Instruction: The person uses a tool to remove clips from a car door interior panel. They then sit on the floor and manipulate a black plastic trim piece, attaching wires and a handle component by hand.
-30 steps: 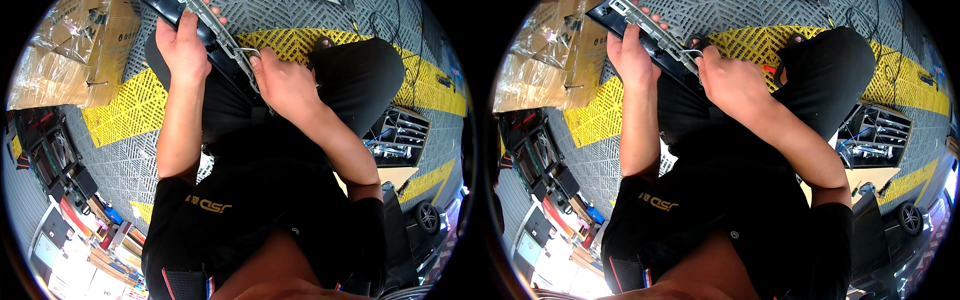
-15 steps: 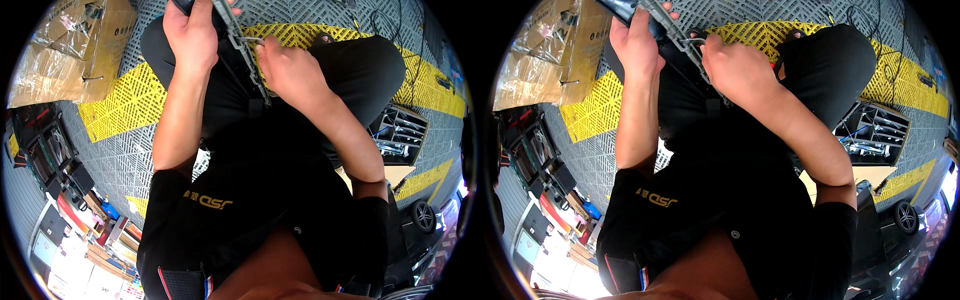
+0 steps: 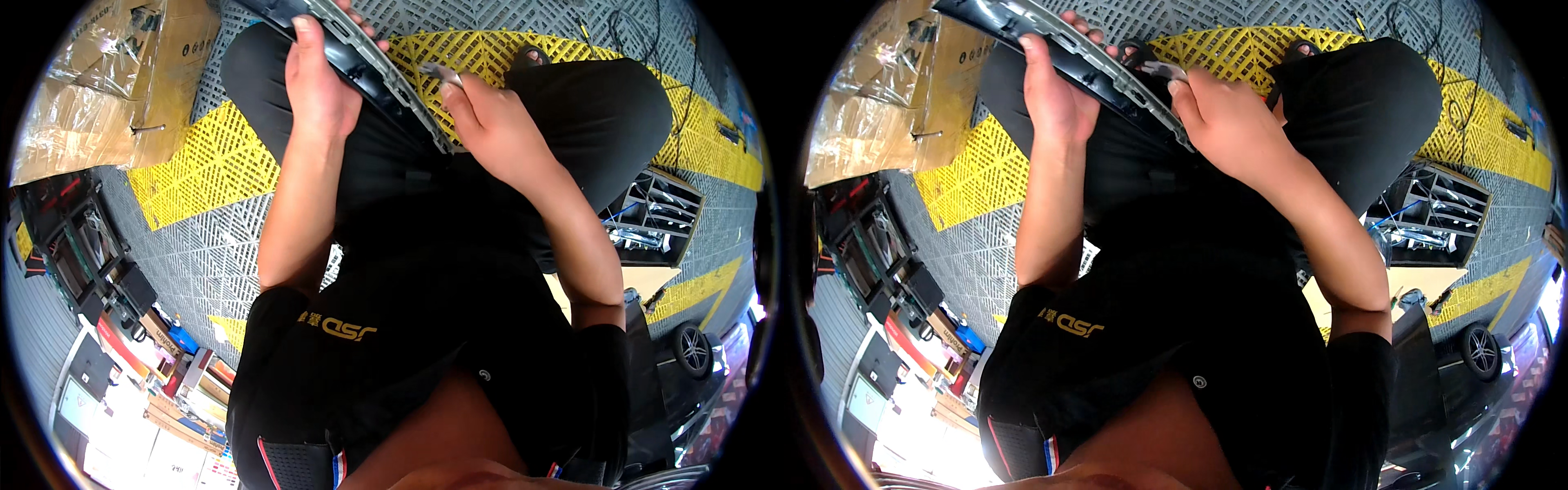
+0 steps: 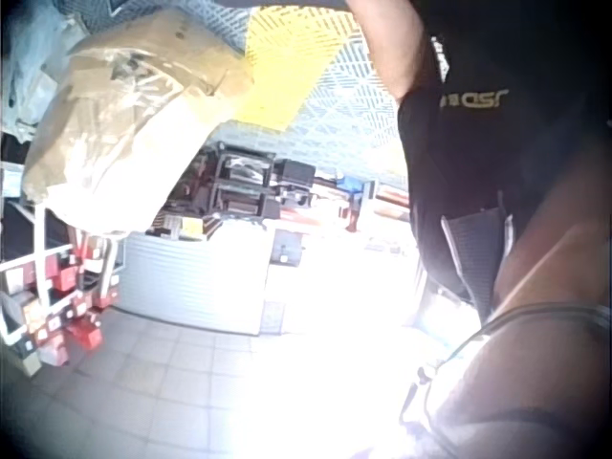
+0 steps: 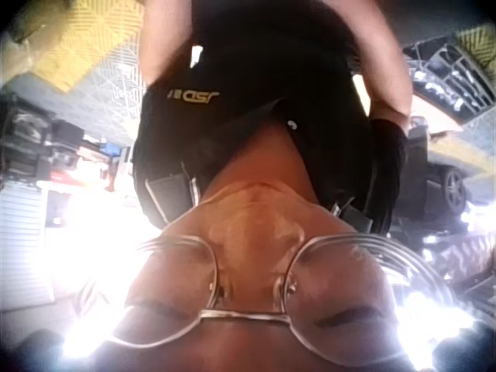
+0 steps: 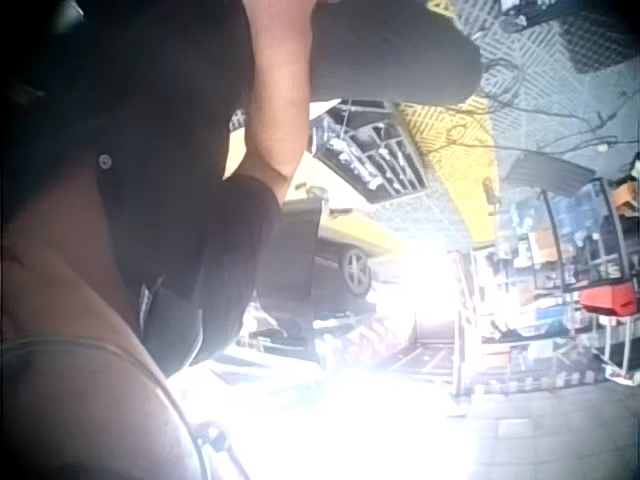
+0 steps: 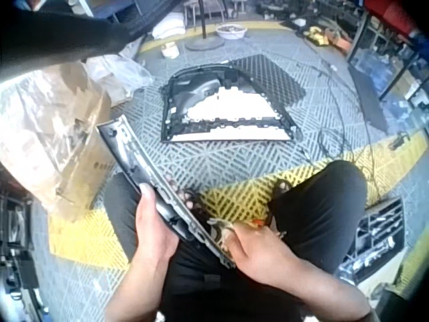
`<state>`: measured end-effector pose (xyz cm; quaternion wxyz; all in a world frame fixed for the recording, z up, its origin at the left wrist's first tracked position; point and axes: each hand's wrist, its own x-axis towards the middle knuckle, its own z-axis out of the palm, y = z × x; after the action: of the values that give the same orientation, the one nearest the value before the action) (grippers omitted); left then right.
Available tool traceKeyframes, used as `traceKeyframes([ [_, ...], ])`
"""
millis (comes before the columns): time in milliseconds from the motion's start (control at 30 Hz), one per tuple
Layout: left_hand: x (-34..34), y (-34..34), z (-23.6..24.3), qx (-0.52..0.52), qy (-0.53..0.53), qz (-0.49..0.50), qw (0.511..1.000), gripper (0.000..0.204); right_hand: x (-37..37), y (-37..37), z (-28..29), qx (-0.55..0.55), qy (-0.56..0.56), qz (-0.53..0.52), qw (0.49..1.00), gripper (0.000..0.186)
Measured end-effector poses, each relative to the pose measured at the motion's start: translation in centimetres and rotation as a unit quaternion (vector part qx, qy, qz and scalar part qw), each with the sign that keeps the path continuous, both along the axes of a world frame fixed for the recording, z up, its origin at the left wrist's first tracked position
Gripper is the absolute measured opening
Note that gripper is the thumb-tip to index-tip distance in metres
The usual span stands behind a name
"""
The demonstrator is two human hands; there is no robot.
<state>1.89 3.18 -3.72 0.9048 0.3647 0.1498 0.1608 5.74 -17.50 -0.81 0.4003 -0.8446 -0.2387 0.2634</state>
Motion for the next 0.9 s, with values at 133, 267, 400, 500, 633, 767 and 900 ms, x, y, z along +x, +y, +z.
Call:
traceKeyframes([
  [133, -0.9, -2.4, -1.7, 0.174, 0.107, 0.068, 0.976, 0.048, -2.2, -1.0, -2.1, 0.037, -0.049, 0.014, 0.998, 0.029],
  [267, -0.5, -2.5, -2.1, 0.169, 0.103, 0.067, 0.978, 0.042, -2.7, -0.8, -2.6, -0.051, -0.048, 0.03, 0.997, 0.029],
  [400, -0.6, -2.4, -2.7, 0.147, 0.101, 0.056, 0.982, 0.04, -2.7, -0.6, -2.5, -0.067, -0.069, 0.031, 0.995, 0.028],
  [500, -0.7, -2.3, -2.9, 0.142, 0.085, 0.055, 0.985, 0.041, -2.9, -0.3, -2.8, -0.056, -0.09, 0.035, 0.994, 0.028],
  [633, -0.8, -2.4, -2.9, 0.158, 0.1, 0.066, 0.98, 0.042, -3.0, -0.2, -3.2, -0.072, -0.097, 0.049, 0.992, 0.028],
  [767, -1.0, -2.3, -3.0, 0.154, 0.104, 0.071, 0.98, 0.043, -3.1, -0.2, -3.4, -0.075, -0.105, 0.056, 0.99, 0.027],
  [900, -1.2, -2.4, -3.3, 0.146, 0.098, 0.065, 0.982, 0.042, -3.2, -0.2, -3.7, -0.079, -0.126, 0.067, 0.987, 0.026],
])
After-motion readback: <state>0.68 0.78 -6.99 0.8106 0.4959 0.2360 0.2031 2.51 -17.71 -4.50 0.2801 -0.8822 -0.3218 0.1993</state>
